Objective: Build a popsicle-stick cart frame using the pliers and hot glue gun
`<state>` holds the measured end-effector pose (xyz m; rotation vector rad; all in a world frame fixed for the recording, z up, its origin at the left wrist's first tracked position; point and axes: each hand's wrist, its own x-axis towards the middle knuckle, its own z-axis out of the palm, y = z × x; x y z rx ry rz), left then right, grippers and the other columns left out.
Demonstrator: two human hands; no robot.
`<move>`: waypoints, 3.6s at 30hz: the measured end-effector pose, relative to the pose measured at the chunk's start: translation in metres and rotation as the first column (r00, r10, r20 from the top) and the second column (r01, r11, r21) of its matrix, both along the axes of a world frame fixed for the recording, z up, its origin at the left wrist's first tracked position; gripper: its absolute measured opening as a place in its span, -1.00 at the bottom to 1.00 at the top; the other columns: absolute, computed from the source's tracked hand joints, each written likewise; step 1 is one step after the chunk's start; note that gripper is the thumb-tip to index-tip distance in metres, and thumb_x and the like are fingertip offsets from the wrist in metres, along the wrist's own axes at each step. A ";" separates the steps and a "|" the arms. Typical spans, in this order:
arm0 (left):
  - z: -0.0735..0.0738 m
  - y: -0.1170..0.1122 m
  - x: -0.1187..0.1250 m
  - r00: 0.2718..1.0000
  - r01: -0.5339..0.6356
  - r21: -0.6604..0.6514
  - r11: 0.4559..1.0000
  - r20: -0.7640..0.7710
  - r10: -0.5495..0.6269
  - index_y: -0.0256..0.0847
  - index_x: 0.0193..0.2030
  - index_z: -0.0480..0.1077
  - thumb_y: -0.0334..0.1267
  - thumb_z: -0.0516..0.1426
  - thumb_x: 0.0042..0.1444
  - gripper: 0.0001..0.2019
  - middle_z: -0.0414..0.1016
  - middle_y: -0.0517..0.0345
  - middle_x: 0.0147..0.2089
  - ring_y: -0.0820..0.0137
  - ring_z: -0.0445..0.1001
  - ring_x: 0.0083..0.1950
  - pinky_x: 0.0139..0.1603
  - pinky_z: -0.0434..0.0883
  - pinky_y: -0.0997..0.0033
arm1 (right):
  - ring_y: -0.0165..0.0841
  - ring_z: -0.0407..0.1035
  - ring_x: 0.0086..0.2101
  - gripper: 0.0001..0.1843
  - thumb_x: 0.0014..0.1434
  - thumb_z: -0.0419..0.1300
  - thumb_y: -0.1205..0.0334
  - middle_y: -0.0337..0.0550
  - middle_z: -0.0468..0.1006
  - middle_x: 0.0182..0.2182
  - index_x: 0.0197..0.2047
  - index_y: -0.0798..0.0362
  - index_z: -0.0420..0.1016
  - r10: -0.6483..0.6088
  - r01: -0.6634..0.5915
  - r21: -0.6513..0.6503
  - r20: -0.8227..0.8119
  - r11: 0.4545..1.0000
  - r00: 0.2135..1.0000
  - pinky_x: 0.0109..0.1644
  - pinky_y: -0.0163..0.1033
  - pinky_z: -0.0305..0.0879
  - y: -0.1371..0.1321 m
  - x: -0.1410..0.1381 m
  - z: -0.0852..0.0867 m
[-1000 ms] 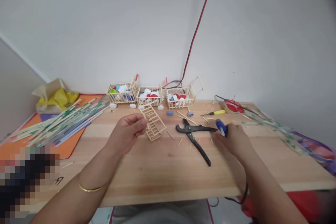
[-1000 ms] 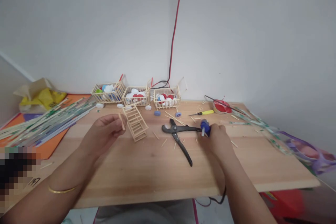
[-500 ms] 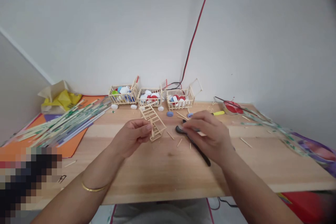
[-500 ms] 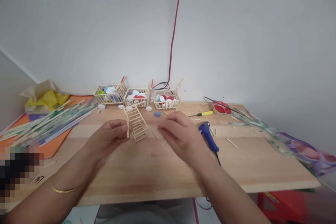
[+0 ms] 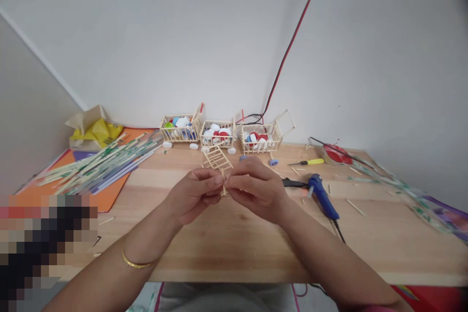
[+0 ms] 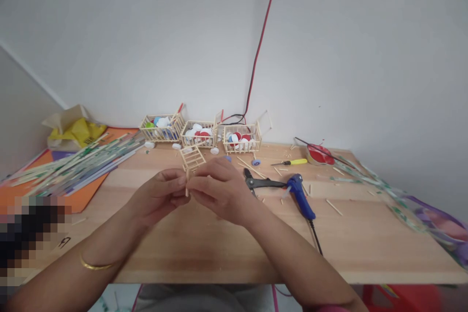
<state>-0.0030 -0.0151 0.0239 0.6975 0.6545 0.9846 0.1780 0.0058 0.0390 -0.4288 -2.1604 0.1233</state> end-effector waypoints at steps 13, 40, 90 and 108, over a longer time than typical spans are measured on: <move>0.001 -0.009 0.006 0.995 0.098 -0.057 0.994 0.038 -0.096 -0.35 -0.50 0.44 -0.15 0.40 -0.29 -0.66 0.19 0.31 -0.62 0.69 -0.02 -0.63 -0.62 -0.11 0.61 | -0.37 0.37 -0.25 -0.80 0.04 0.28 0.37 -0.24 0.52 -0.32 -0.26 -0.09 0.44 -0.053 0.048 0.308 0.010 0.950 0.999 -0.15 -0.16 0.28 -0.004 0.011 -0.001; -0.008 0.009 0.001 0.906 -0.130 -0.199 0.971 -0.422 0.035 -0.30 -0.45 0.38 -0.23 0.27 -0.17 -0.80 0.23 0.30 -0.57 0.58 0.12 -0.55 -0.60 0.03 0.60 | -0.35 0.26 -0.25 -0.86 0.26 0.06 0.29 -0.16 0.50 -0.32 -0.22 0.04 0.45 -0.063 0.074 0.004 0.570 0.997 0.819 -0.10 -0.19 0.04 0.043 0.004 -0.004; -0.010 0.009 0.001 0.931 -0.081 -0.170 0.982 -0.366 0.013 -0.31 -0.34 0.42 -0.16 0.28 -0.11 -0.73 0.26 0.27 -0.54 0.59 0.14 -0.55 -0.62 0.06 0.62 | -0.46 0.24 -0.48 -0.80 0.16 0.07 0.19 -0.26 0.42 -0.50 -0.31 0.10 0.47 -0.054 0.407 -0.668 0.482 0.623 0.875 -0.42 -0.34 0.10 0.055 0.033 0.001; -0.011 0.009 0.004 0.984 -0.070 -0.275 0.959 -0.180 0.021 -0.33 -0.22 0.47 -0.19 0.28 -0.05 -0.71 0.31 0.18 -0.41 0.58 0.20 -0.51 -0.61 0.12 0.61 | -0.60 0.14 -0.54 -0.72 -0.04 0.31 0.11 -0.36 0.31 -0.54 -0.29 0.12 0.54 0.086 -0.104 -0.975 -0.123 -0.198 0.989 -0.46 -0.44 0.07 0.068 0.027 -0.038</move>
